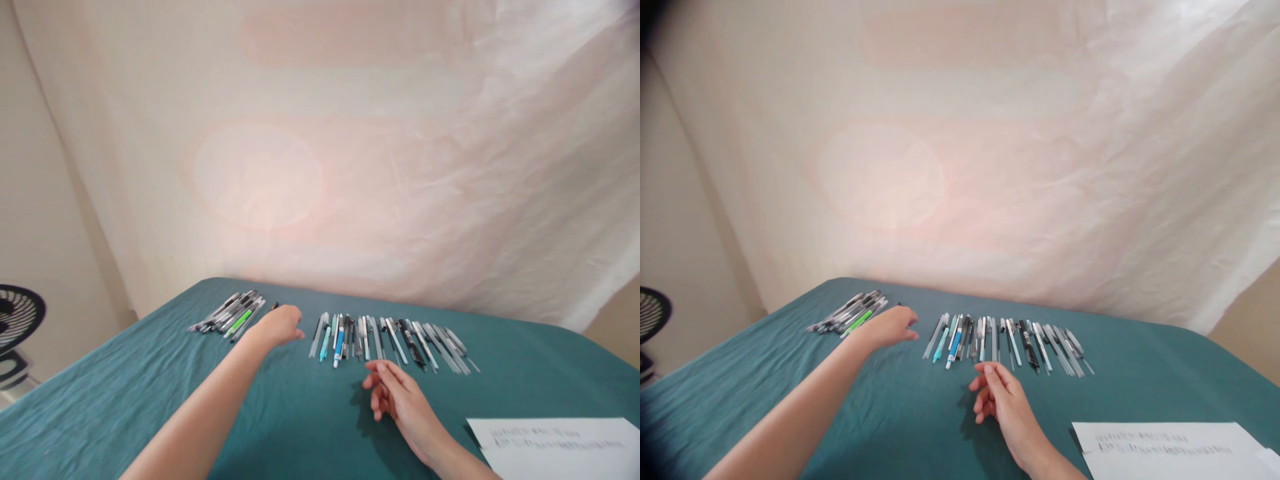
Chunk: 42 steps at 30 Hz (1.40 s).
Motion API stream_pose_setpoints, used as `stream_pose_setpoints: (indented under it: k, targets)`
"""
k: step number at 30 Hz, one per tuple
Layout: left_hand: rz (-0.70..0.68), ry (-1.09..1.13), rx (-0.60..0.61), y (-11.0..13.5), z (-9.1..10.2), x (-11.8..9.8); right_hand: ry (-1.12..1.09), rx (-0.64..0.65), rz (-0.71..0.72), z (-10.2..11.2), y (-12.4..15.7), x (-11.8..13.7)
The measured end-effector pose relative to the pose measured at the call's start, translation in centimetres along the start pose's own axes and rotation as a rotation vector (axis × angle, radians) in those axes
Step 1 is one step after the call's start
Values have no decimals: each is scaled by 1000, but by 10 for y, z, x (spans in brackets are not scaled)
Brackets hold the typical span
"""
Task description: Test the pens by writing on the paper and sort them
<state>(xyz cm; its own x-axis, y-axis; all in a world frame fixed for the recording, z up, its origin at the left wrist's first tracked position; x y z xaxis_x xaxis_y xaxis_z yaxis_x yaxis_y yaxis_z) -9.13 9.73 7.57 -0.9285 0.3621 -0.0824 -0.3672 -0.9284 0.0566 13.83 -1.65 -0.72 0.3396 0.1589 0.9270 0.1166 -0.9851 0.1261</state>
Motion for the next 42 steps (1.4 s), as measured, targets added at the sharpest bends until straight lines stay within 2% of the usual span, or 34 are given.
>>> stream_pose_setpoints:
  k: [8, 13, 17, 24, 34, 42]
  targets:
    - [390, -78, -113, -7, 2, 89, 8, 15, 19, 0, 0, -1]
    - [565, -94, -191, -2, -6, 114, 1, 14, 25, 1, -1, -3]
    - [629, -103, -237, -5, -21, 118, 2, 15, 24, 0, 0, -2]
    - [608, -114, -229, -13, -41, 108, 13, 16, 28, -1, 1, -2]
    - [581, -104, -157, -15, -37, 92, 6, 15, 26, 0, 1, -3]
    - [559, -80, -133, -17, -34, 96, 12, 28, 29, 2, -2, -6]
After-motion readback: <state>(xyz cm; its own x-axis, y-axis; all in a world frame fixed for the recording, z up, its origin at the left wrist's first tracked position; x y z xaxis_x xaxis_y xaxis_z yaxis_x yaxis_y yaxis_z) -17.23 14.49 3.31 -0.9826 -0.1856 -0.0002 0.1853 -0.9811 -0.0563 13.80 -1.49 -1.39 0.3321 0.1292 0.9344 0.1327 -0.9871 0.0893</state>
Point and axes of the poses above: each hand's wrist, its own y-axis away from the middle knuckle, its own z-axis out of the back of the hand, x = y × z, the point moved 2 cm from there along -y, towards the middle knuckle, and after that the axes turned 2 degrees about -z, right-handed, at the moved point
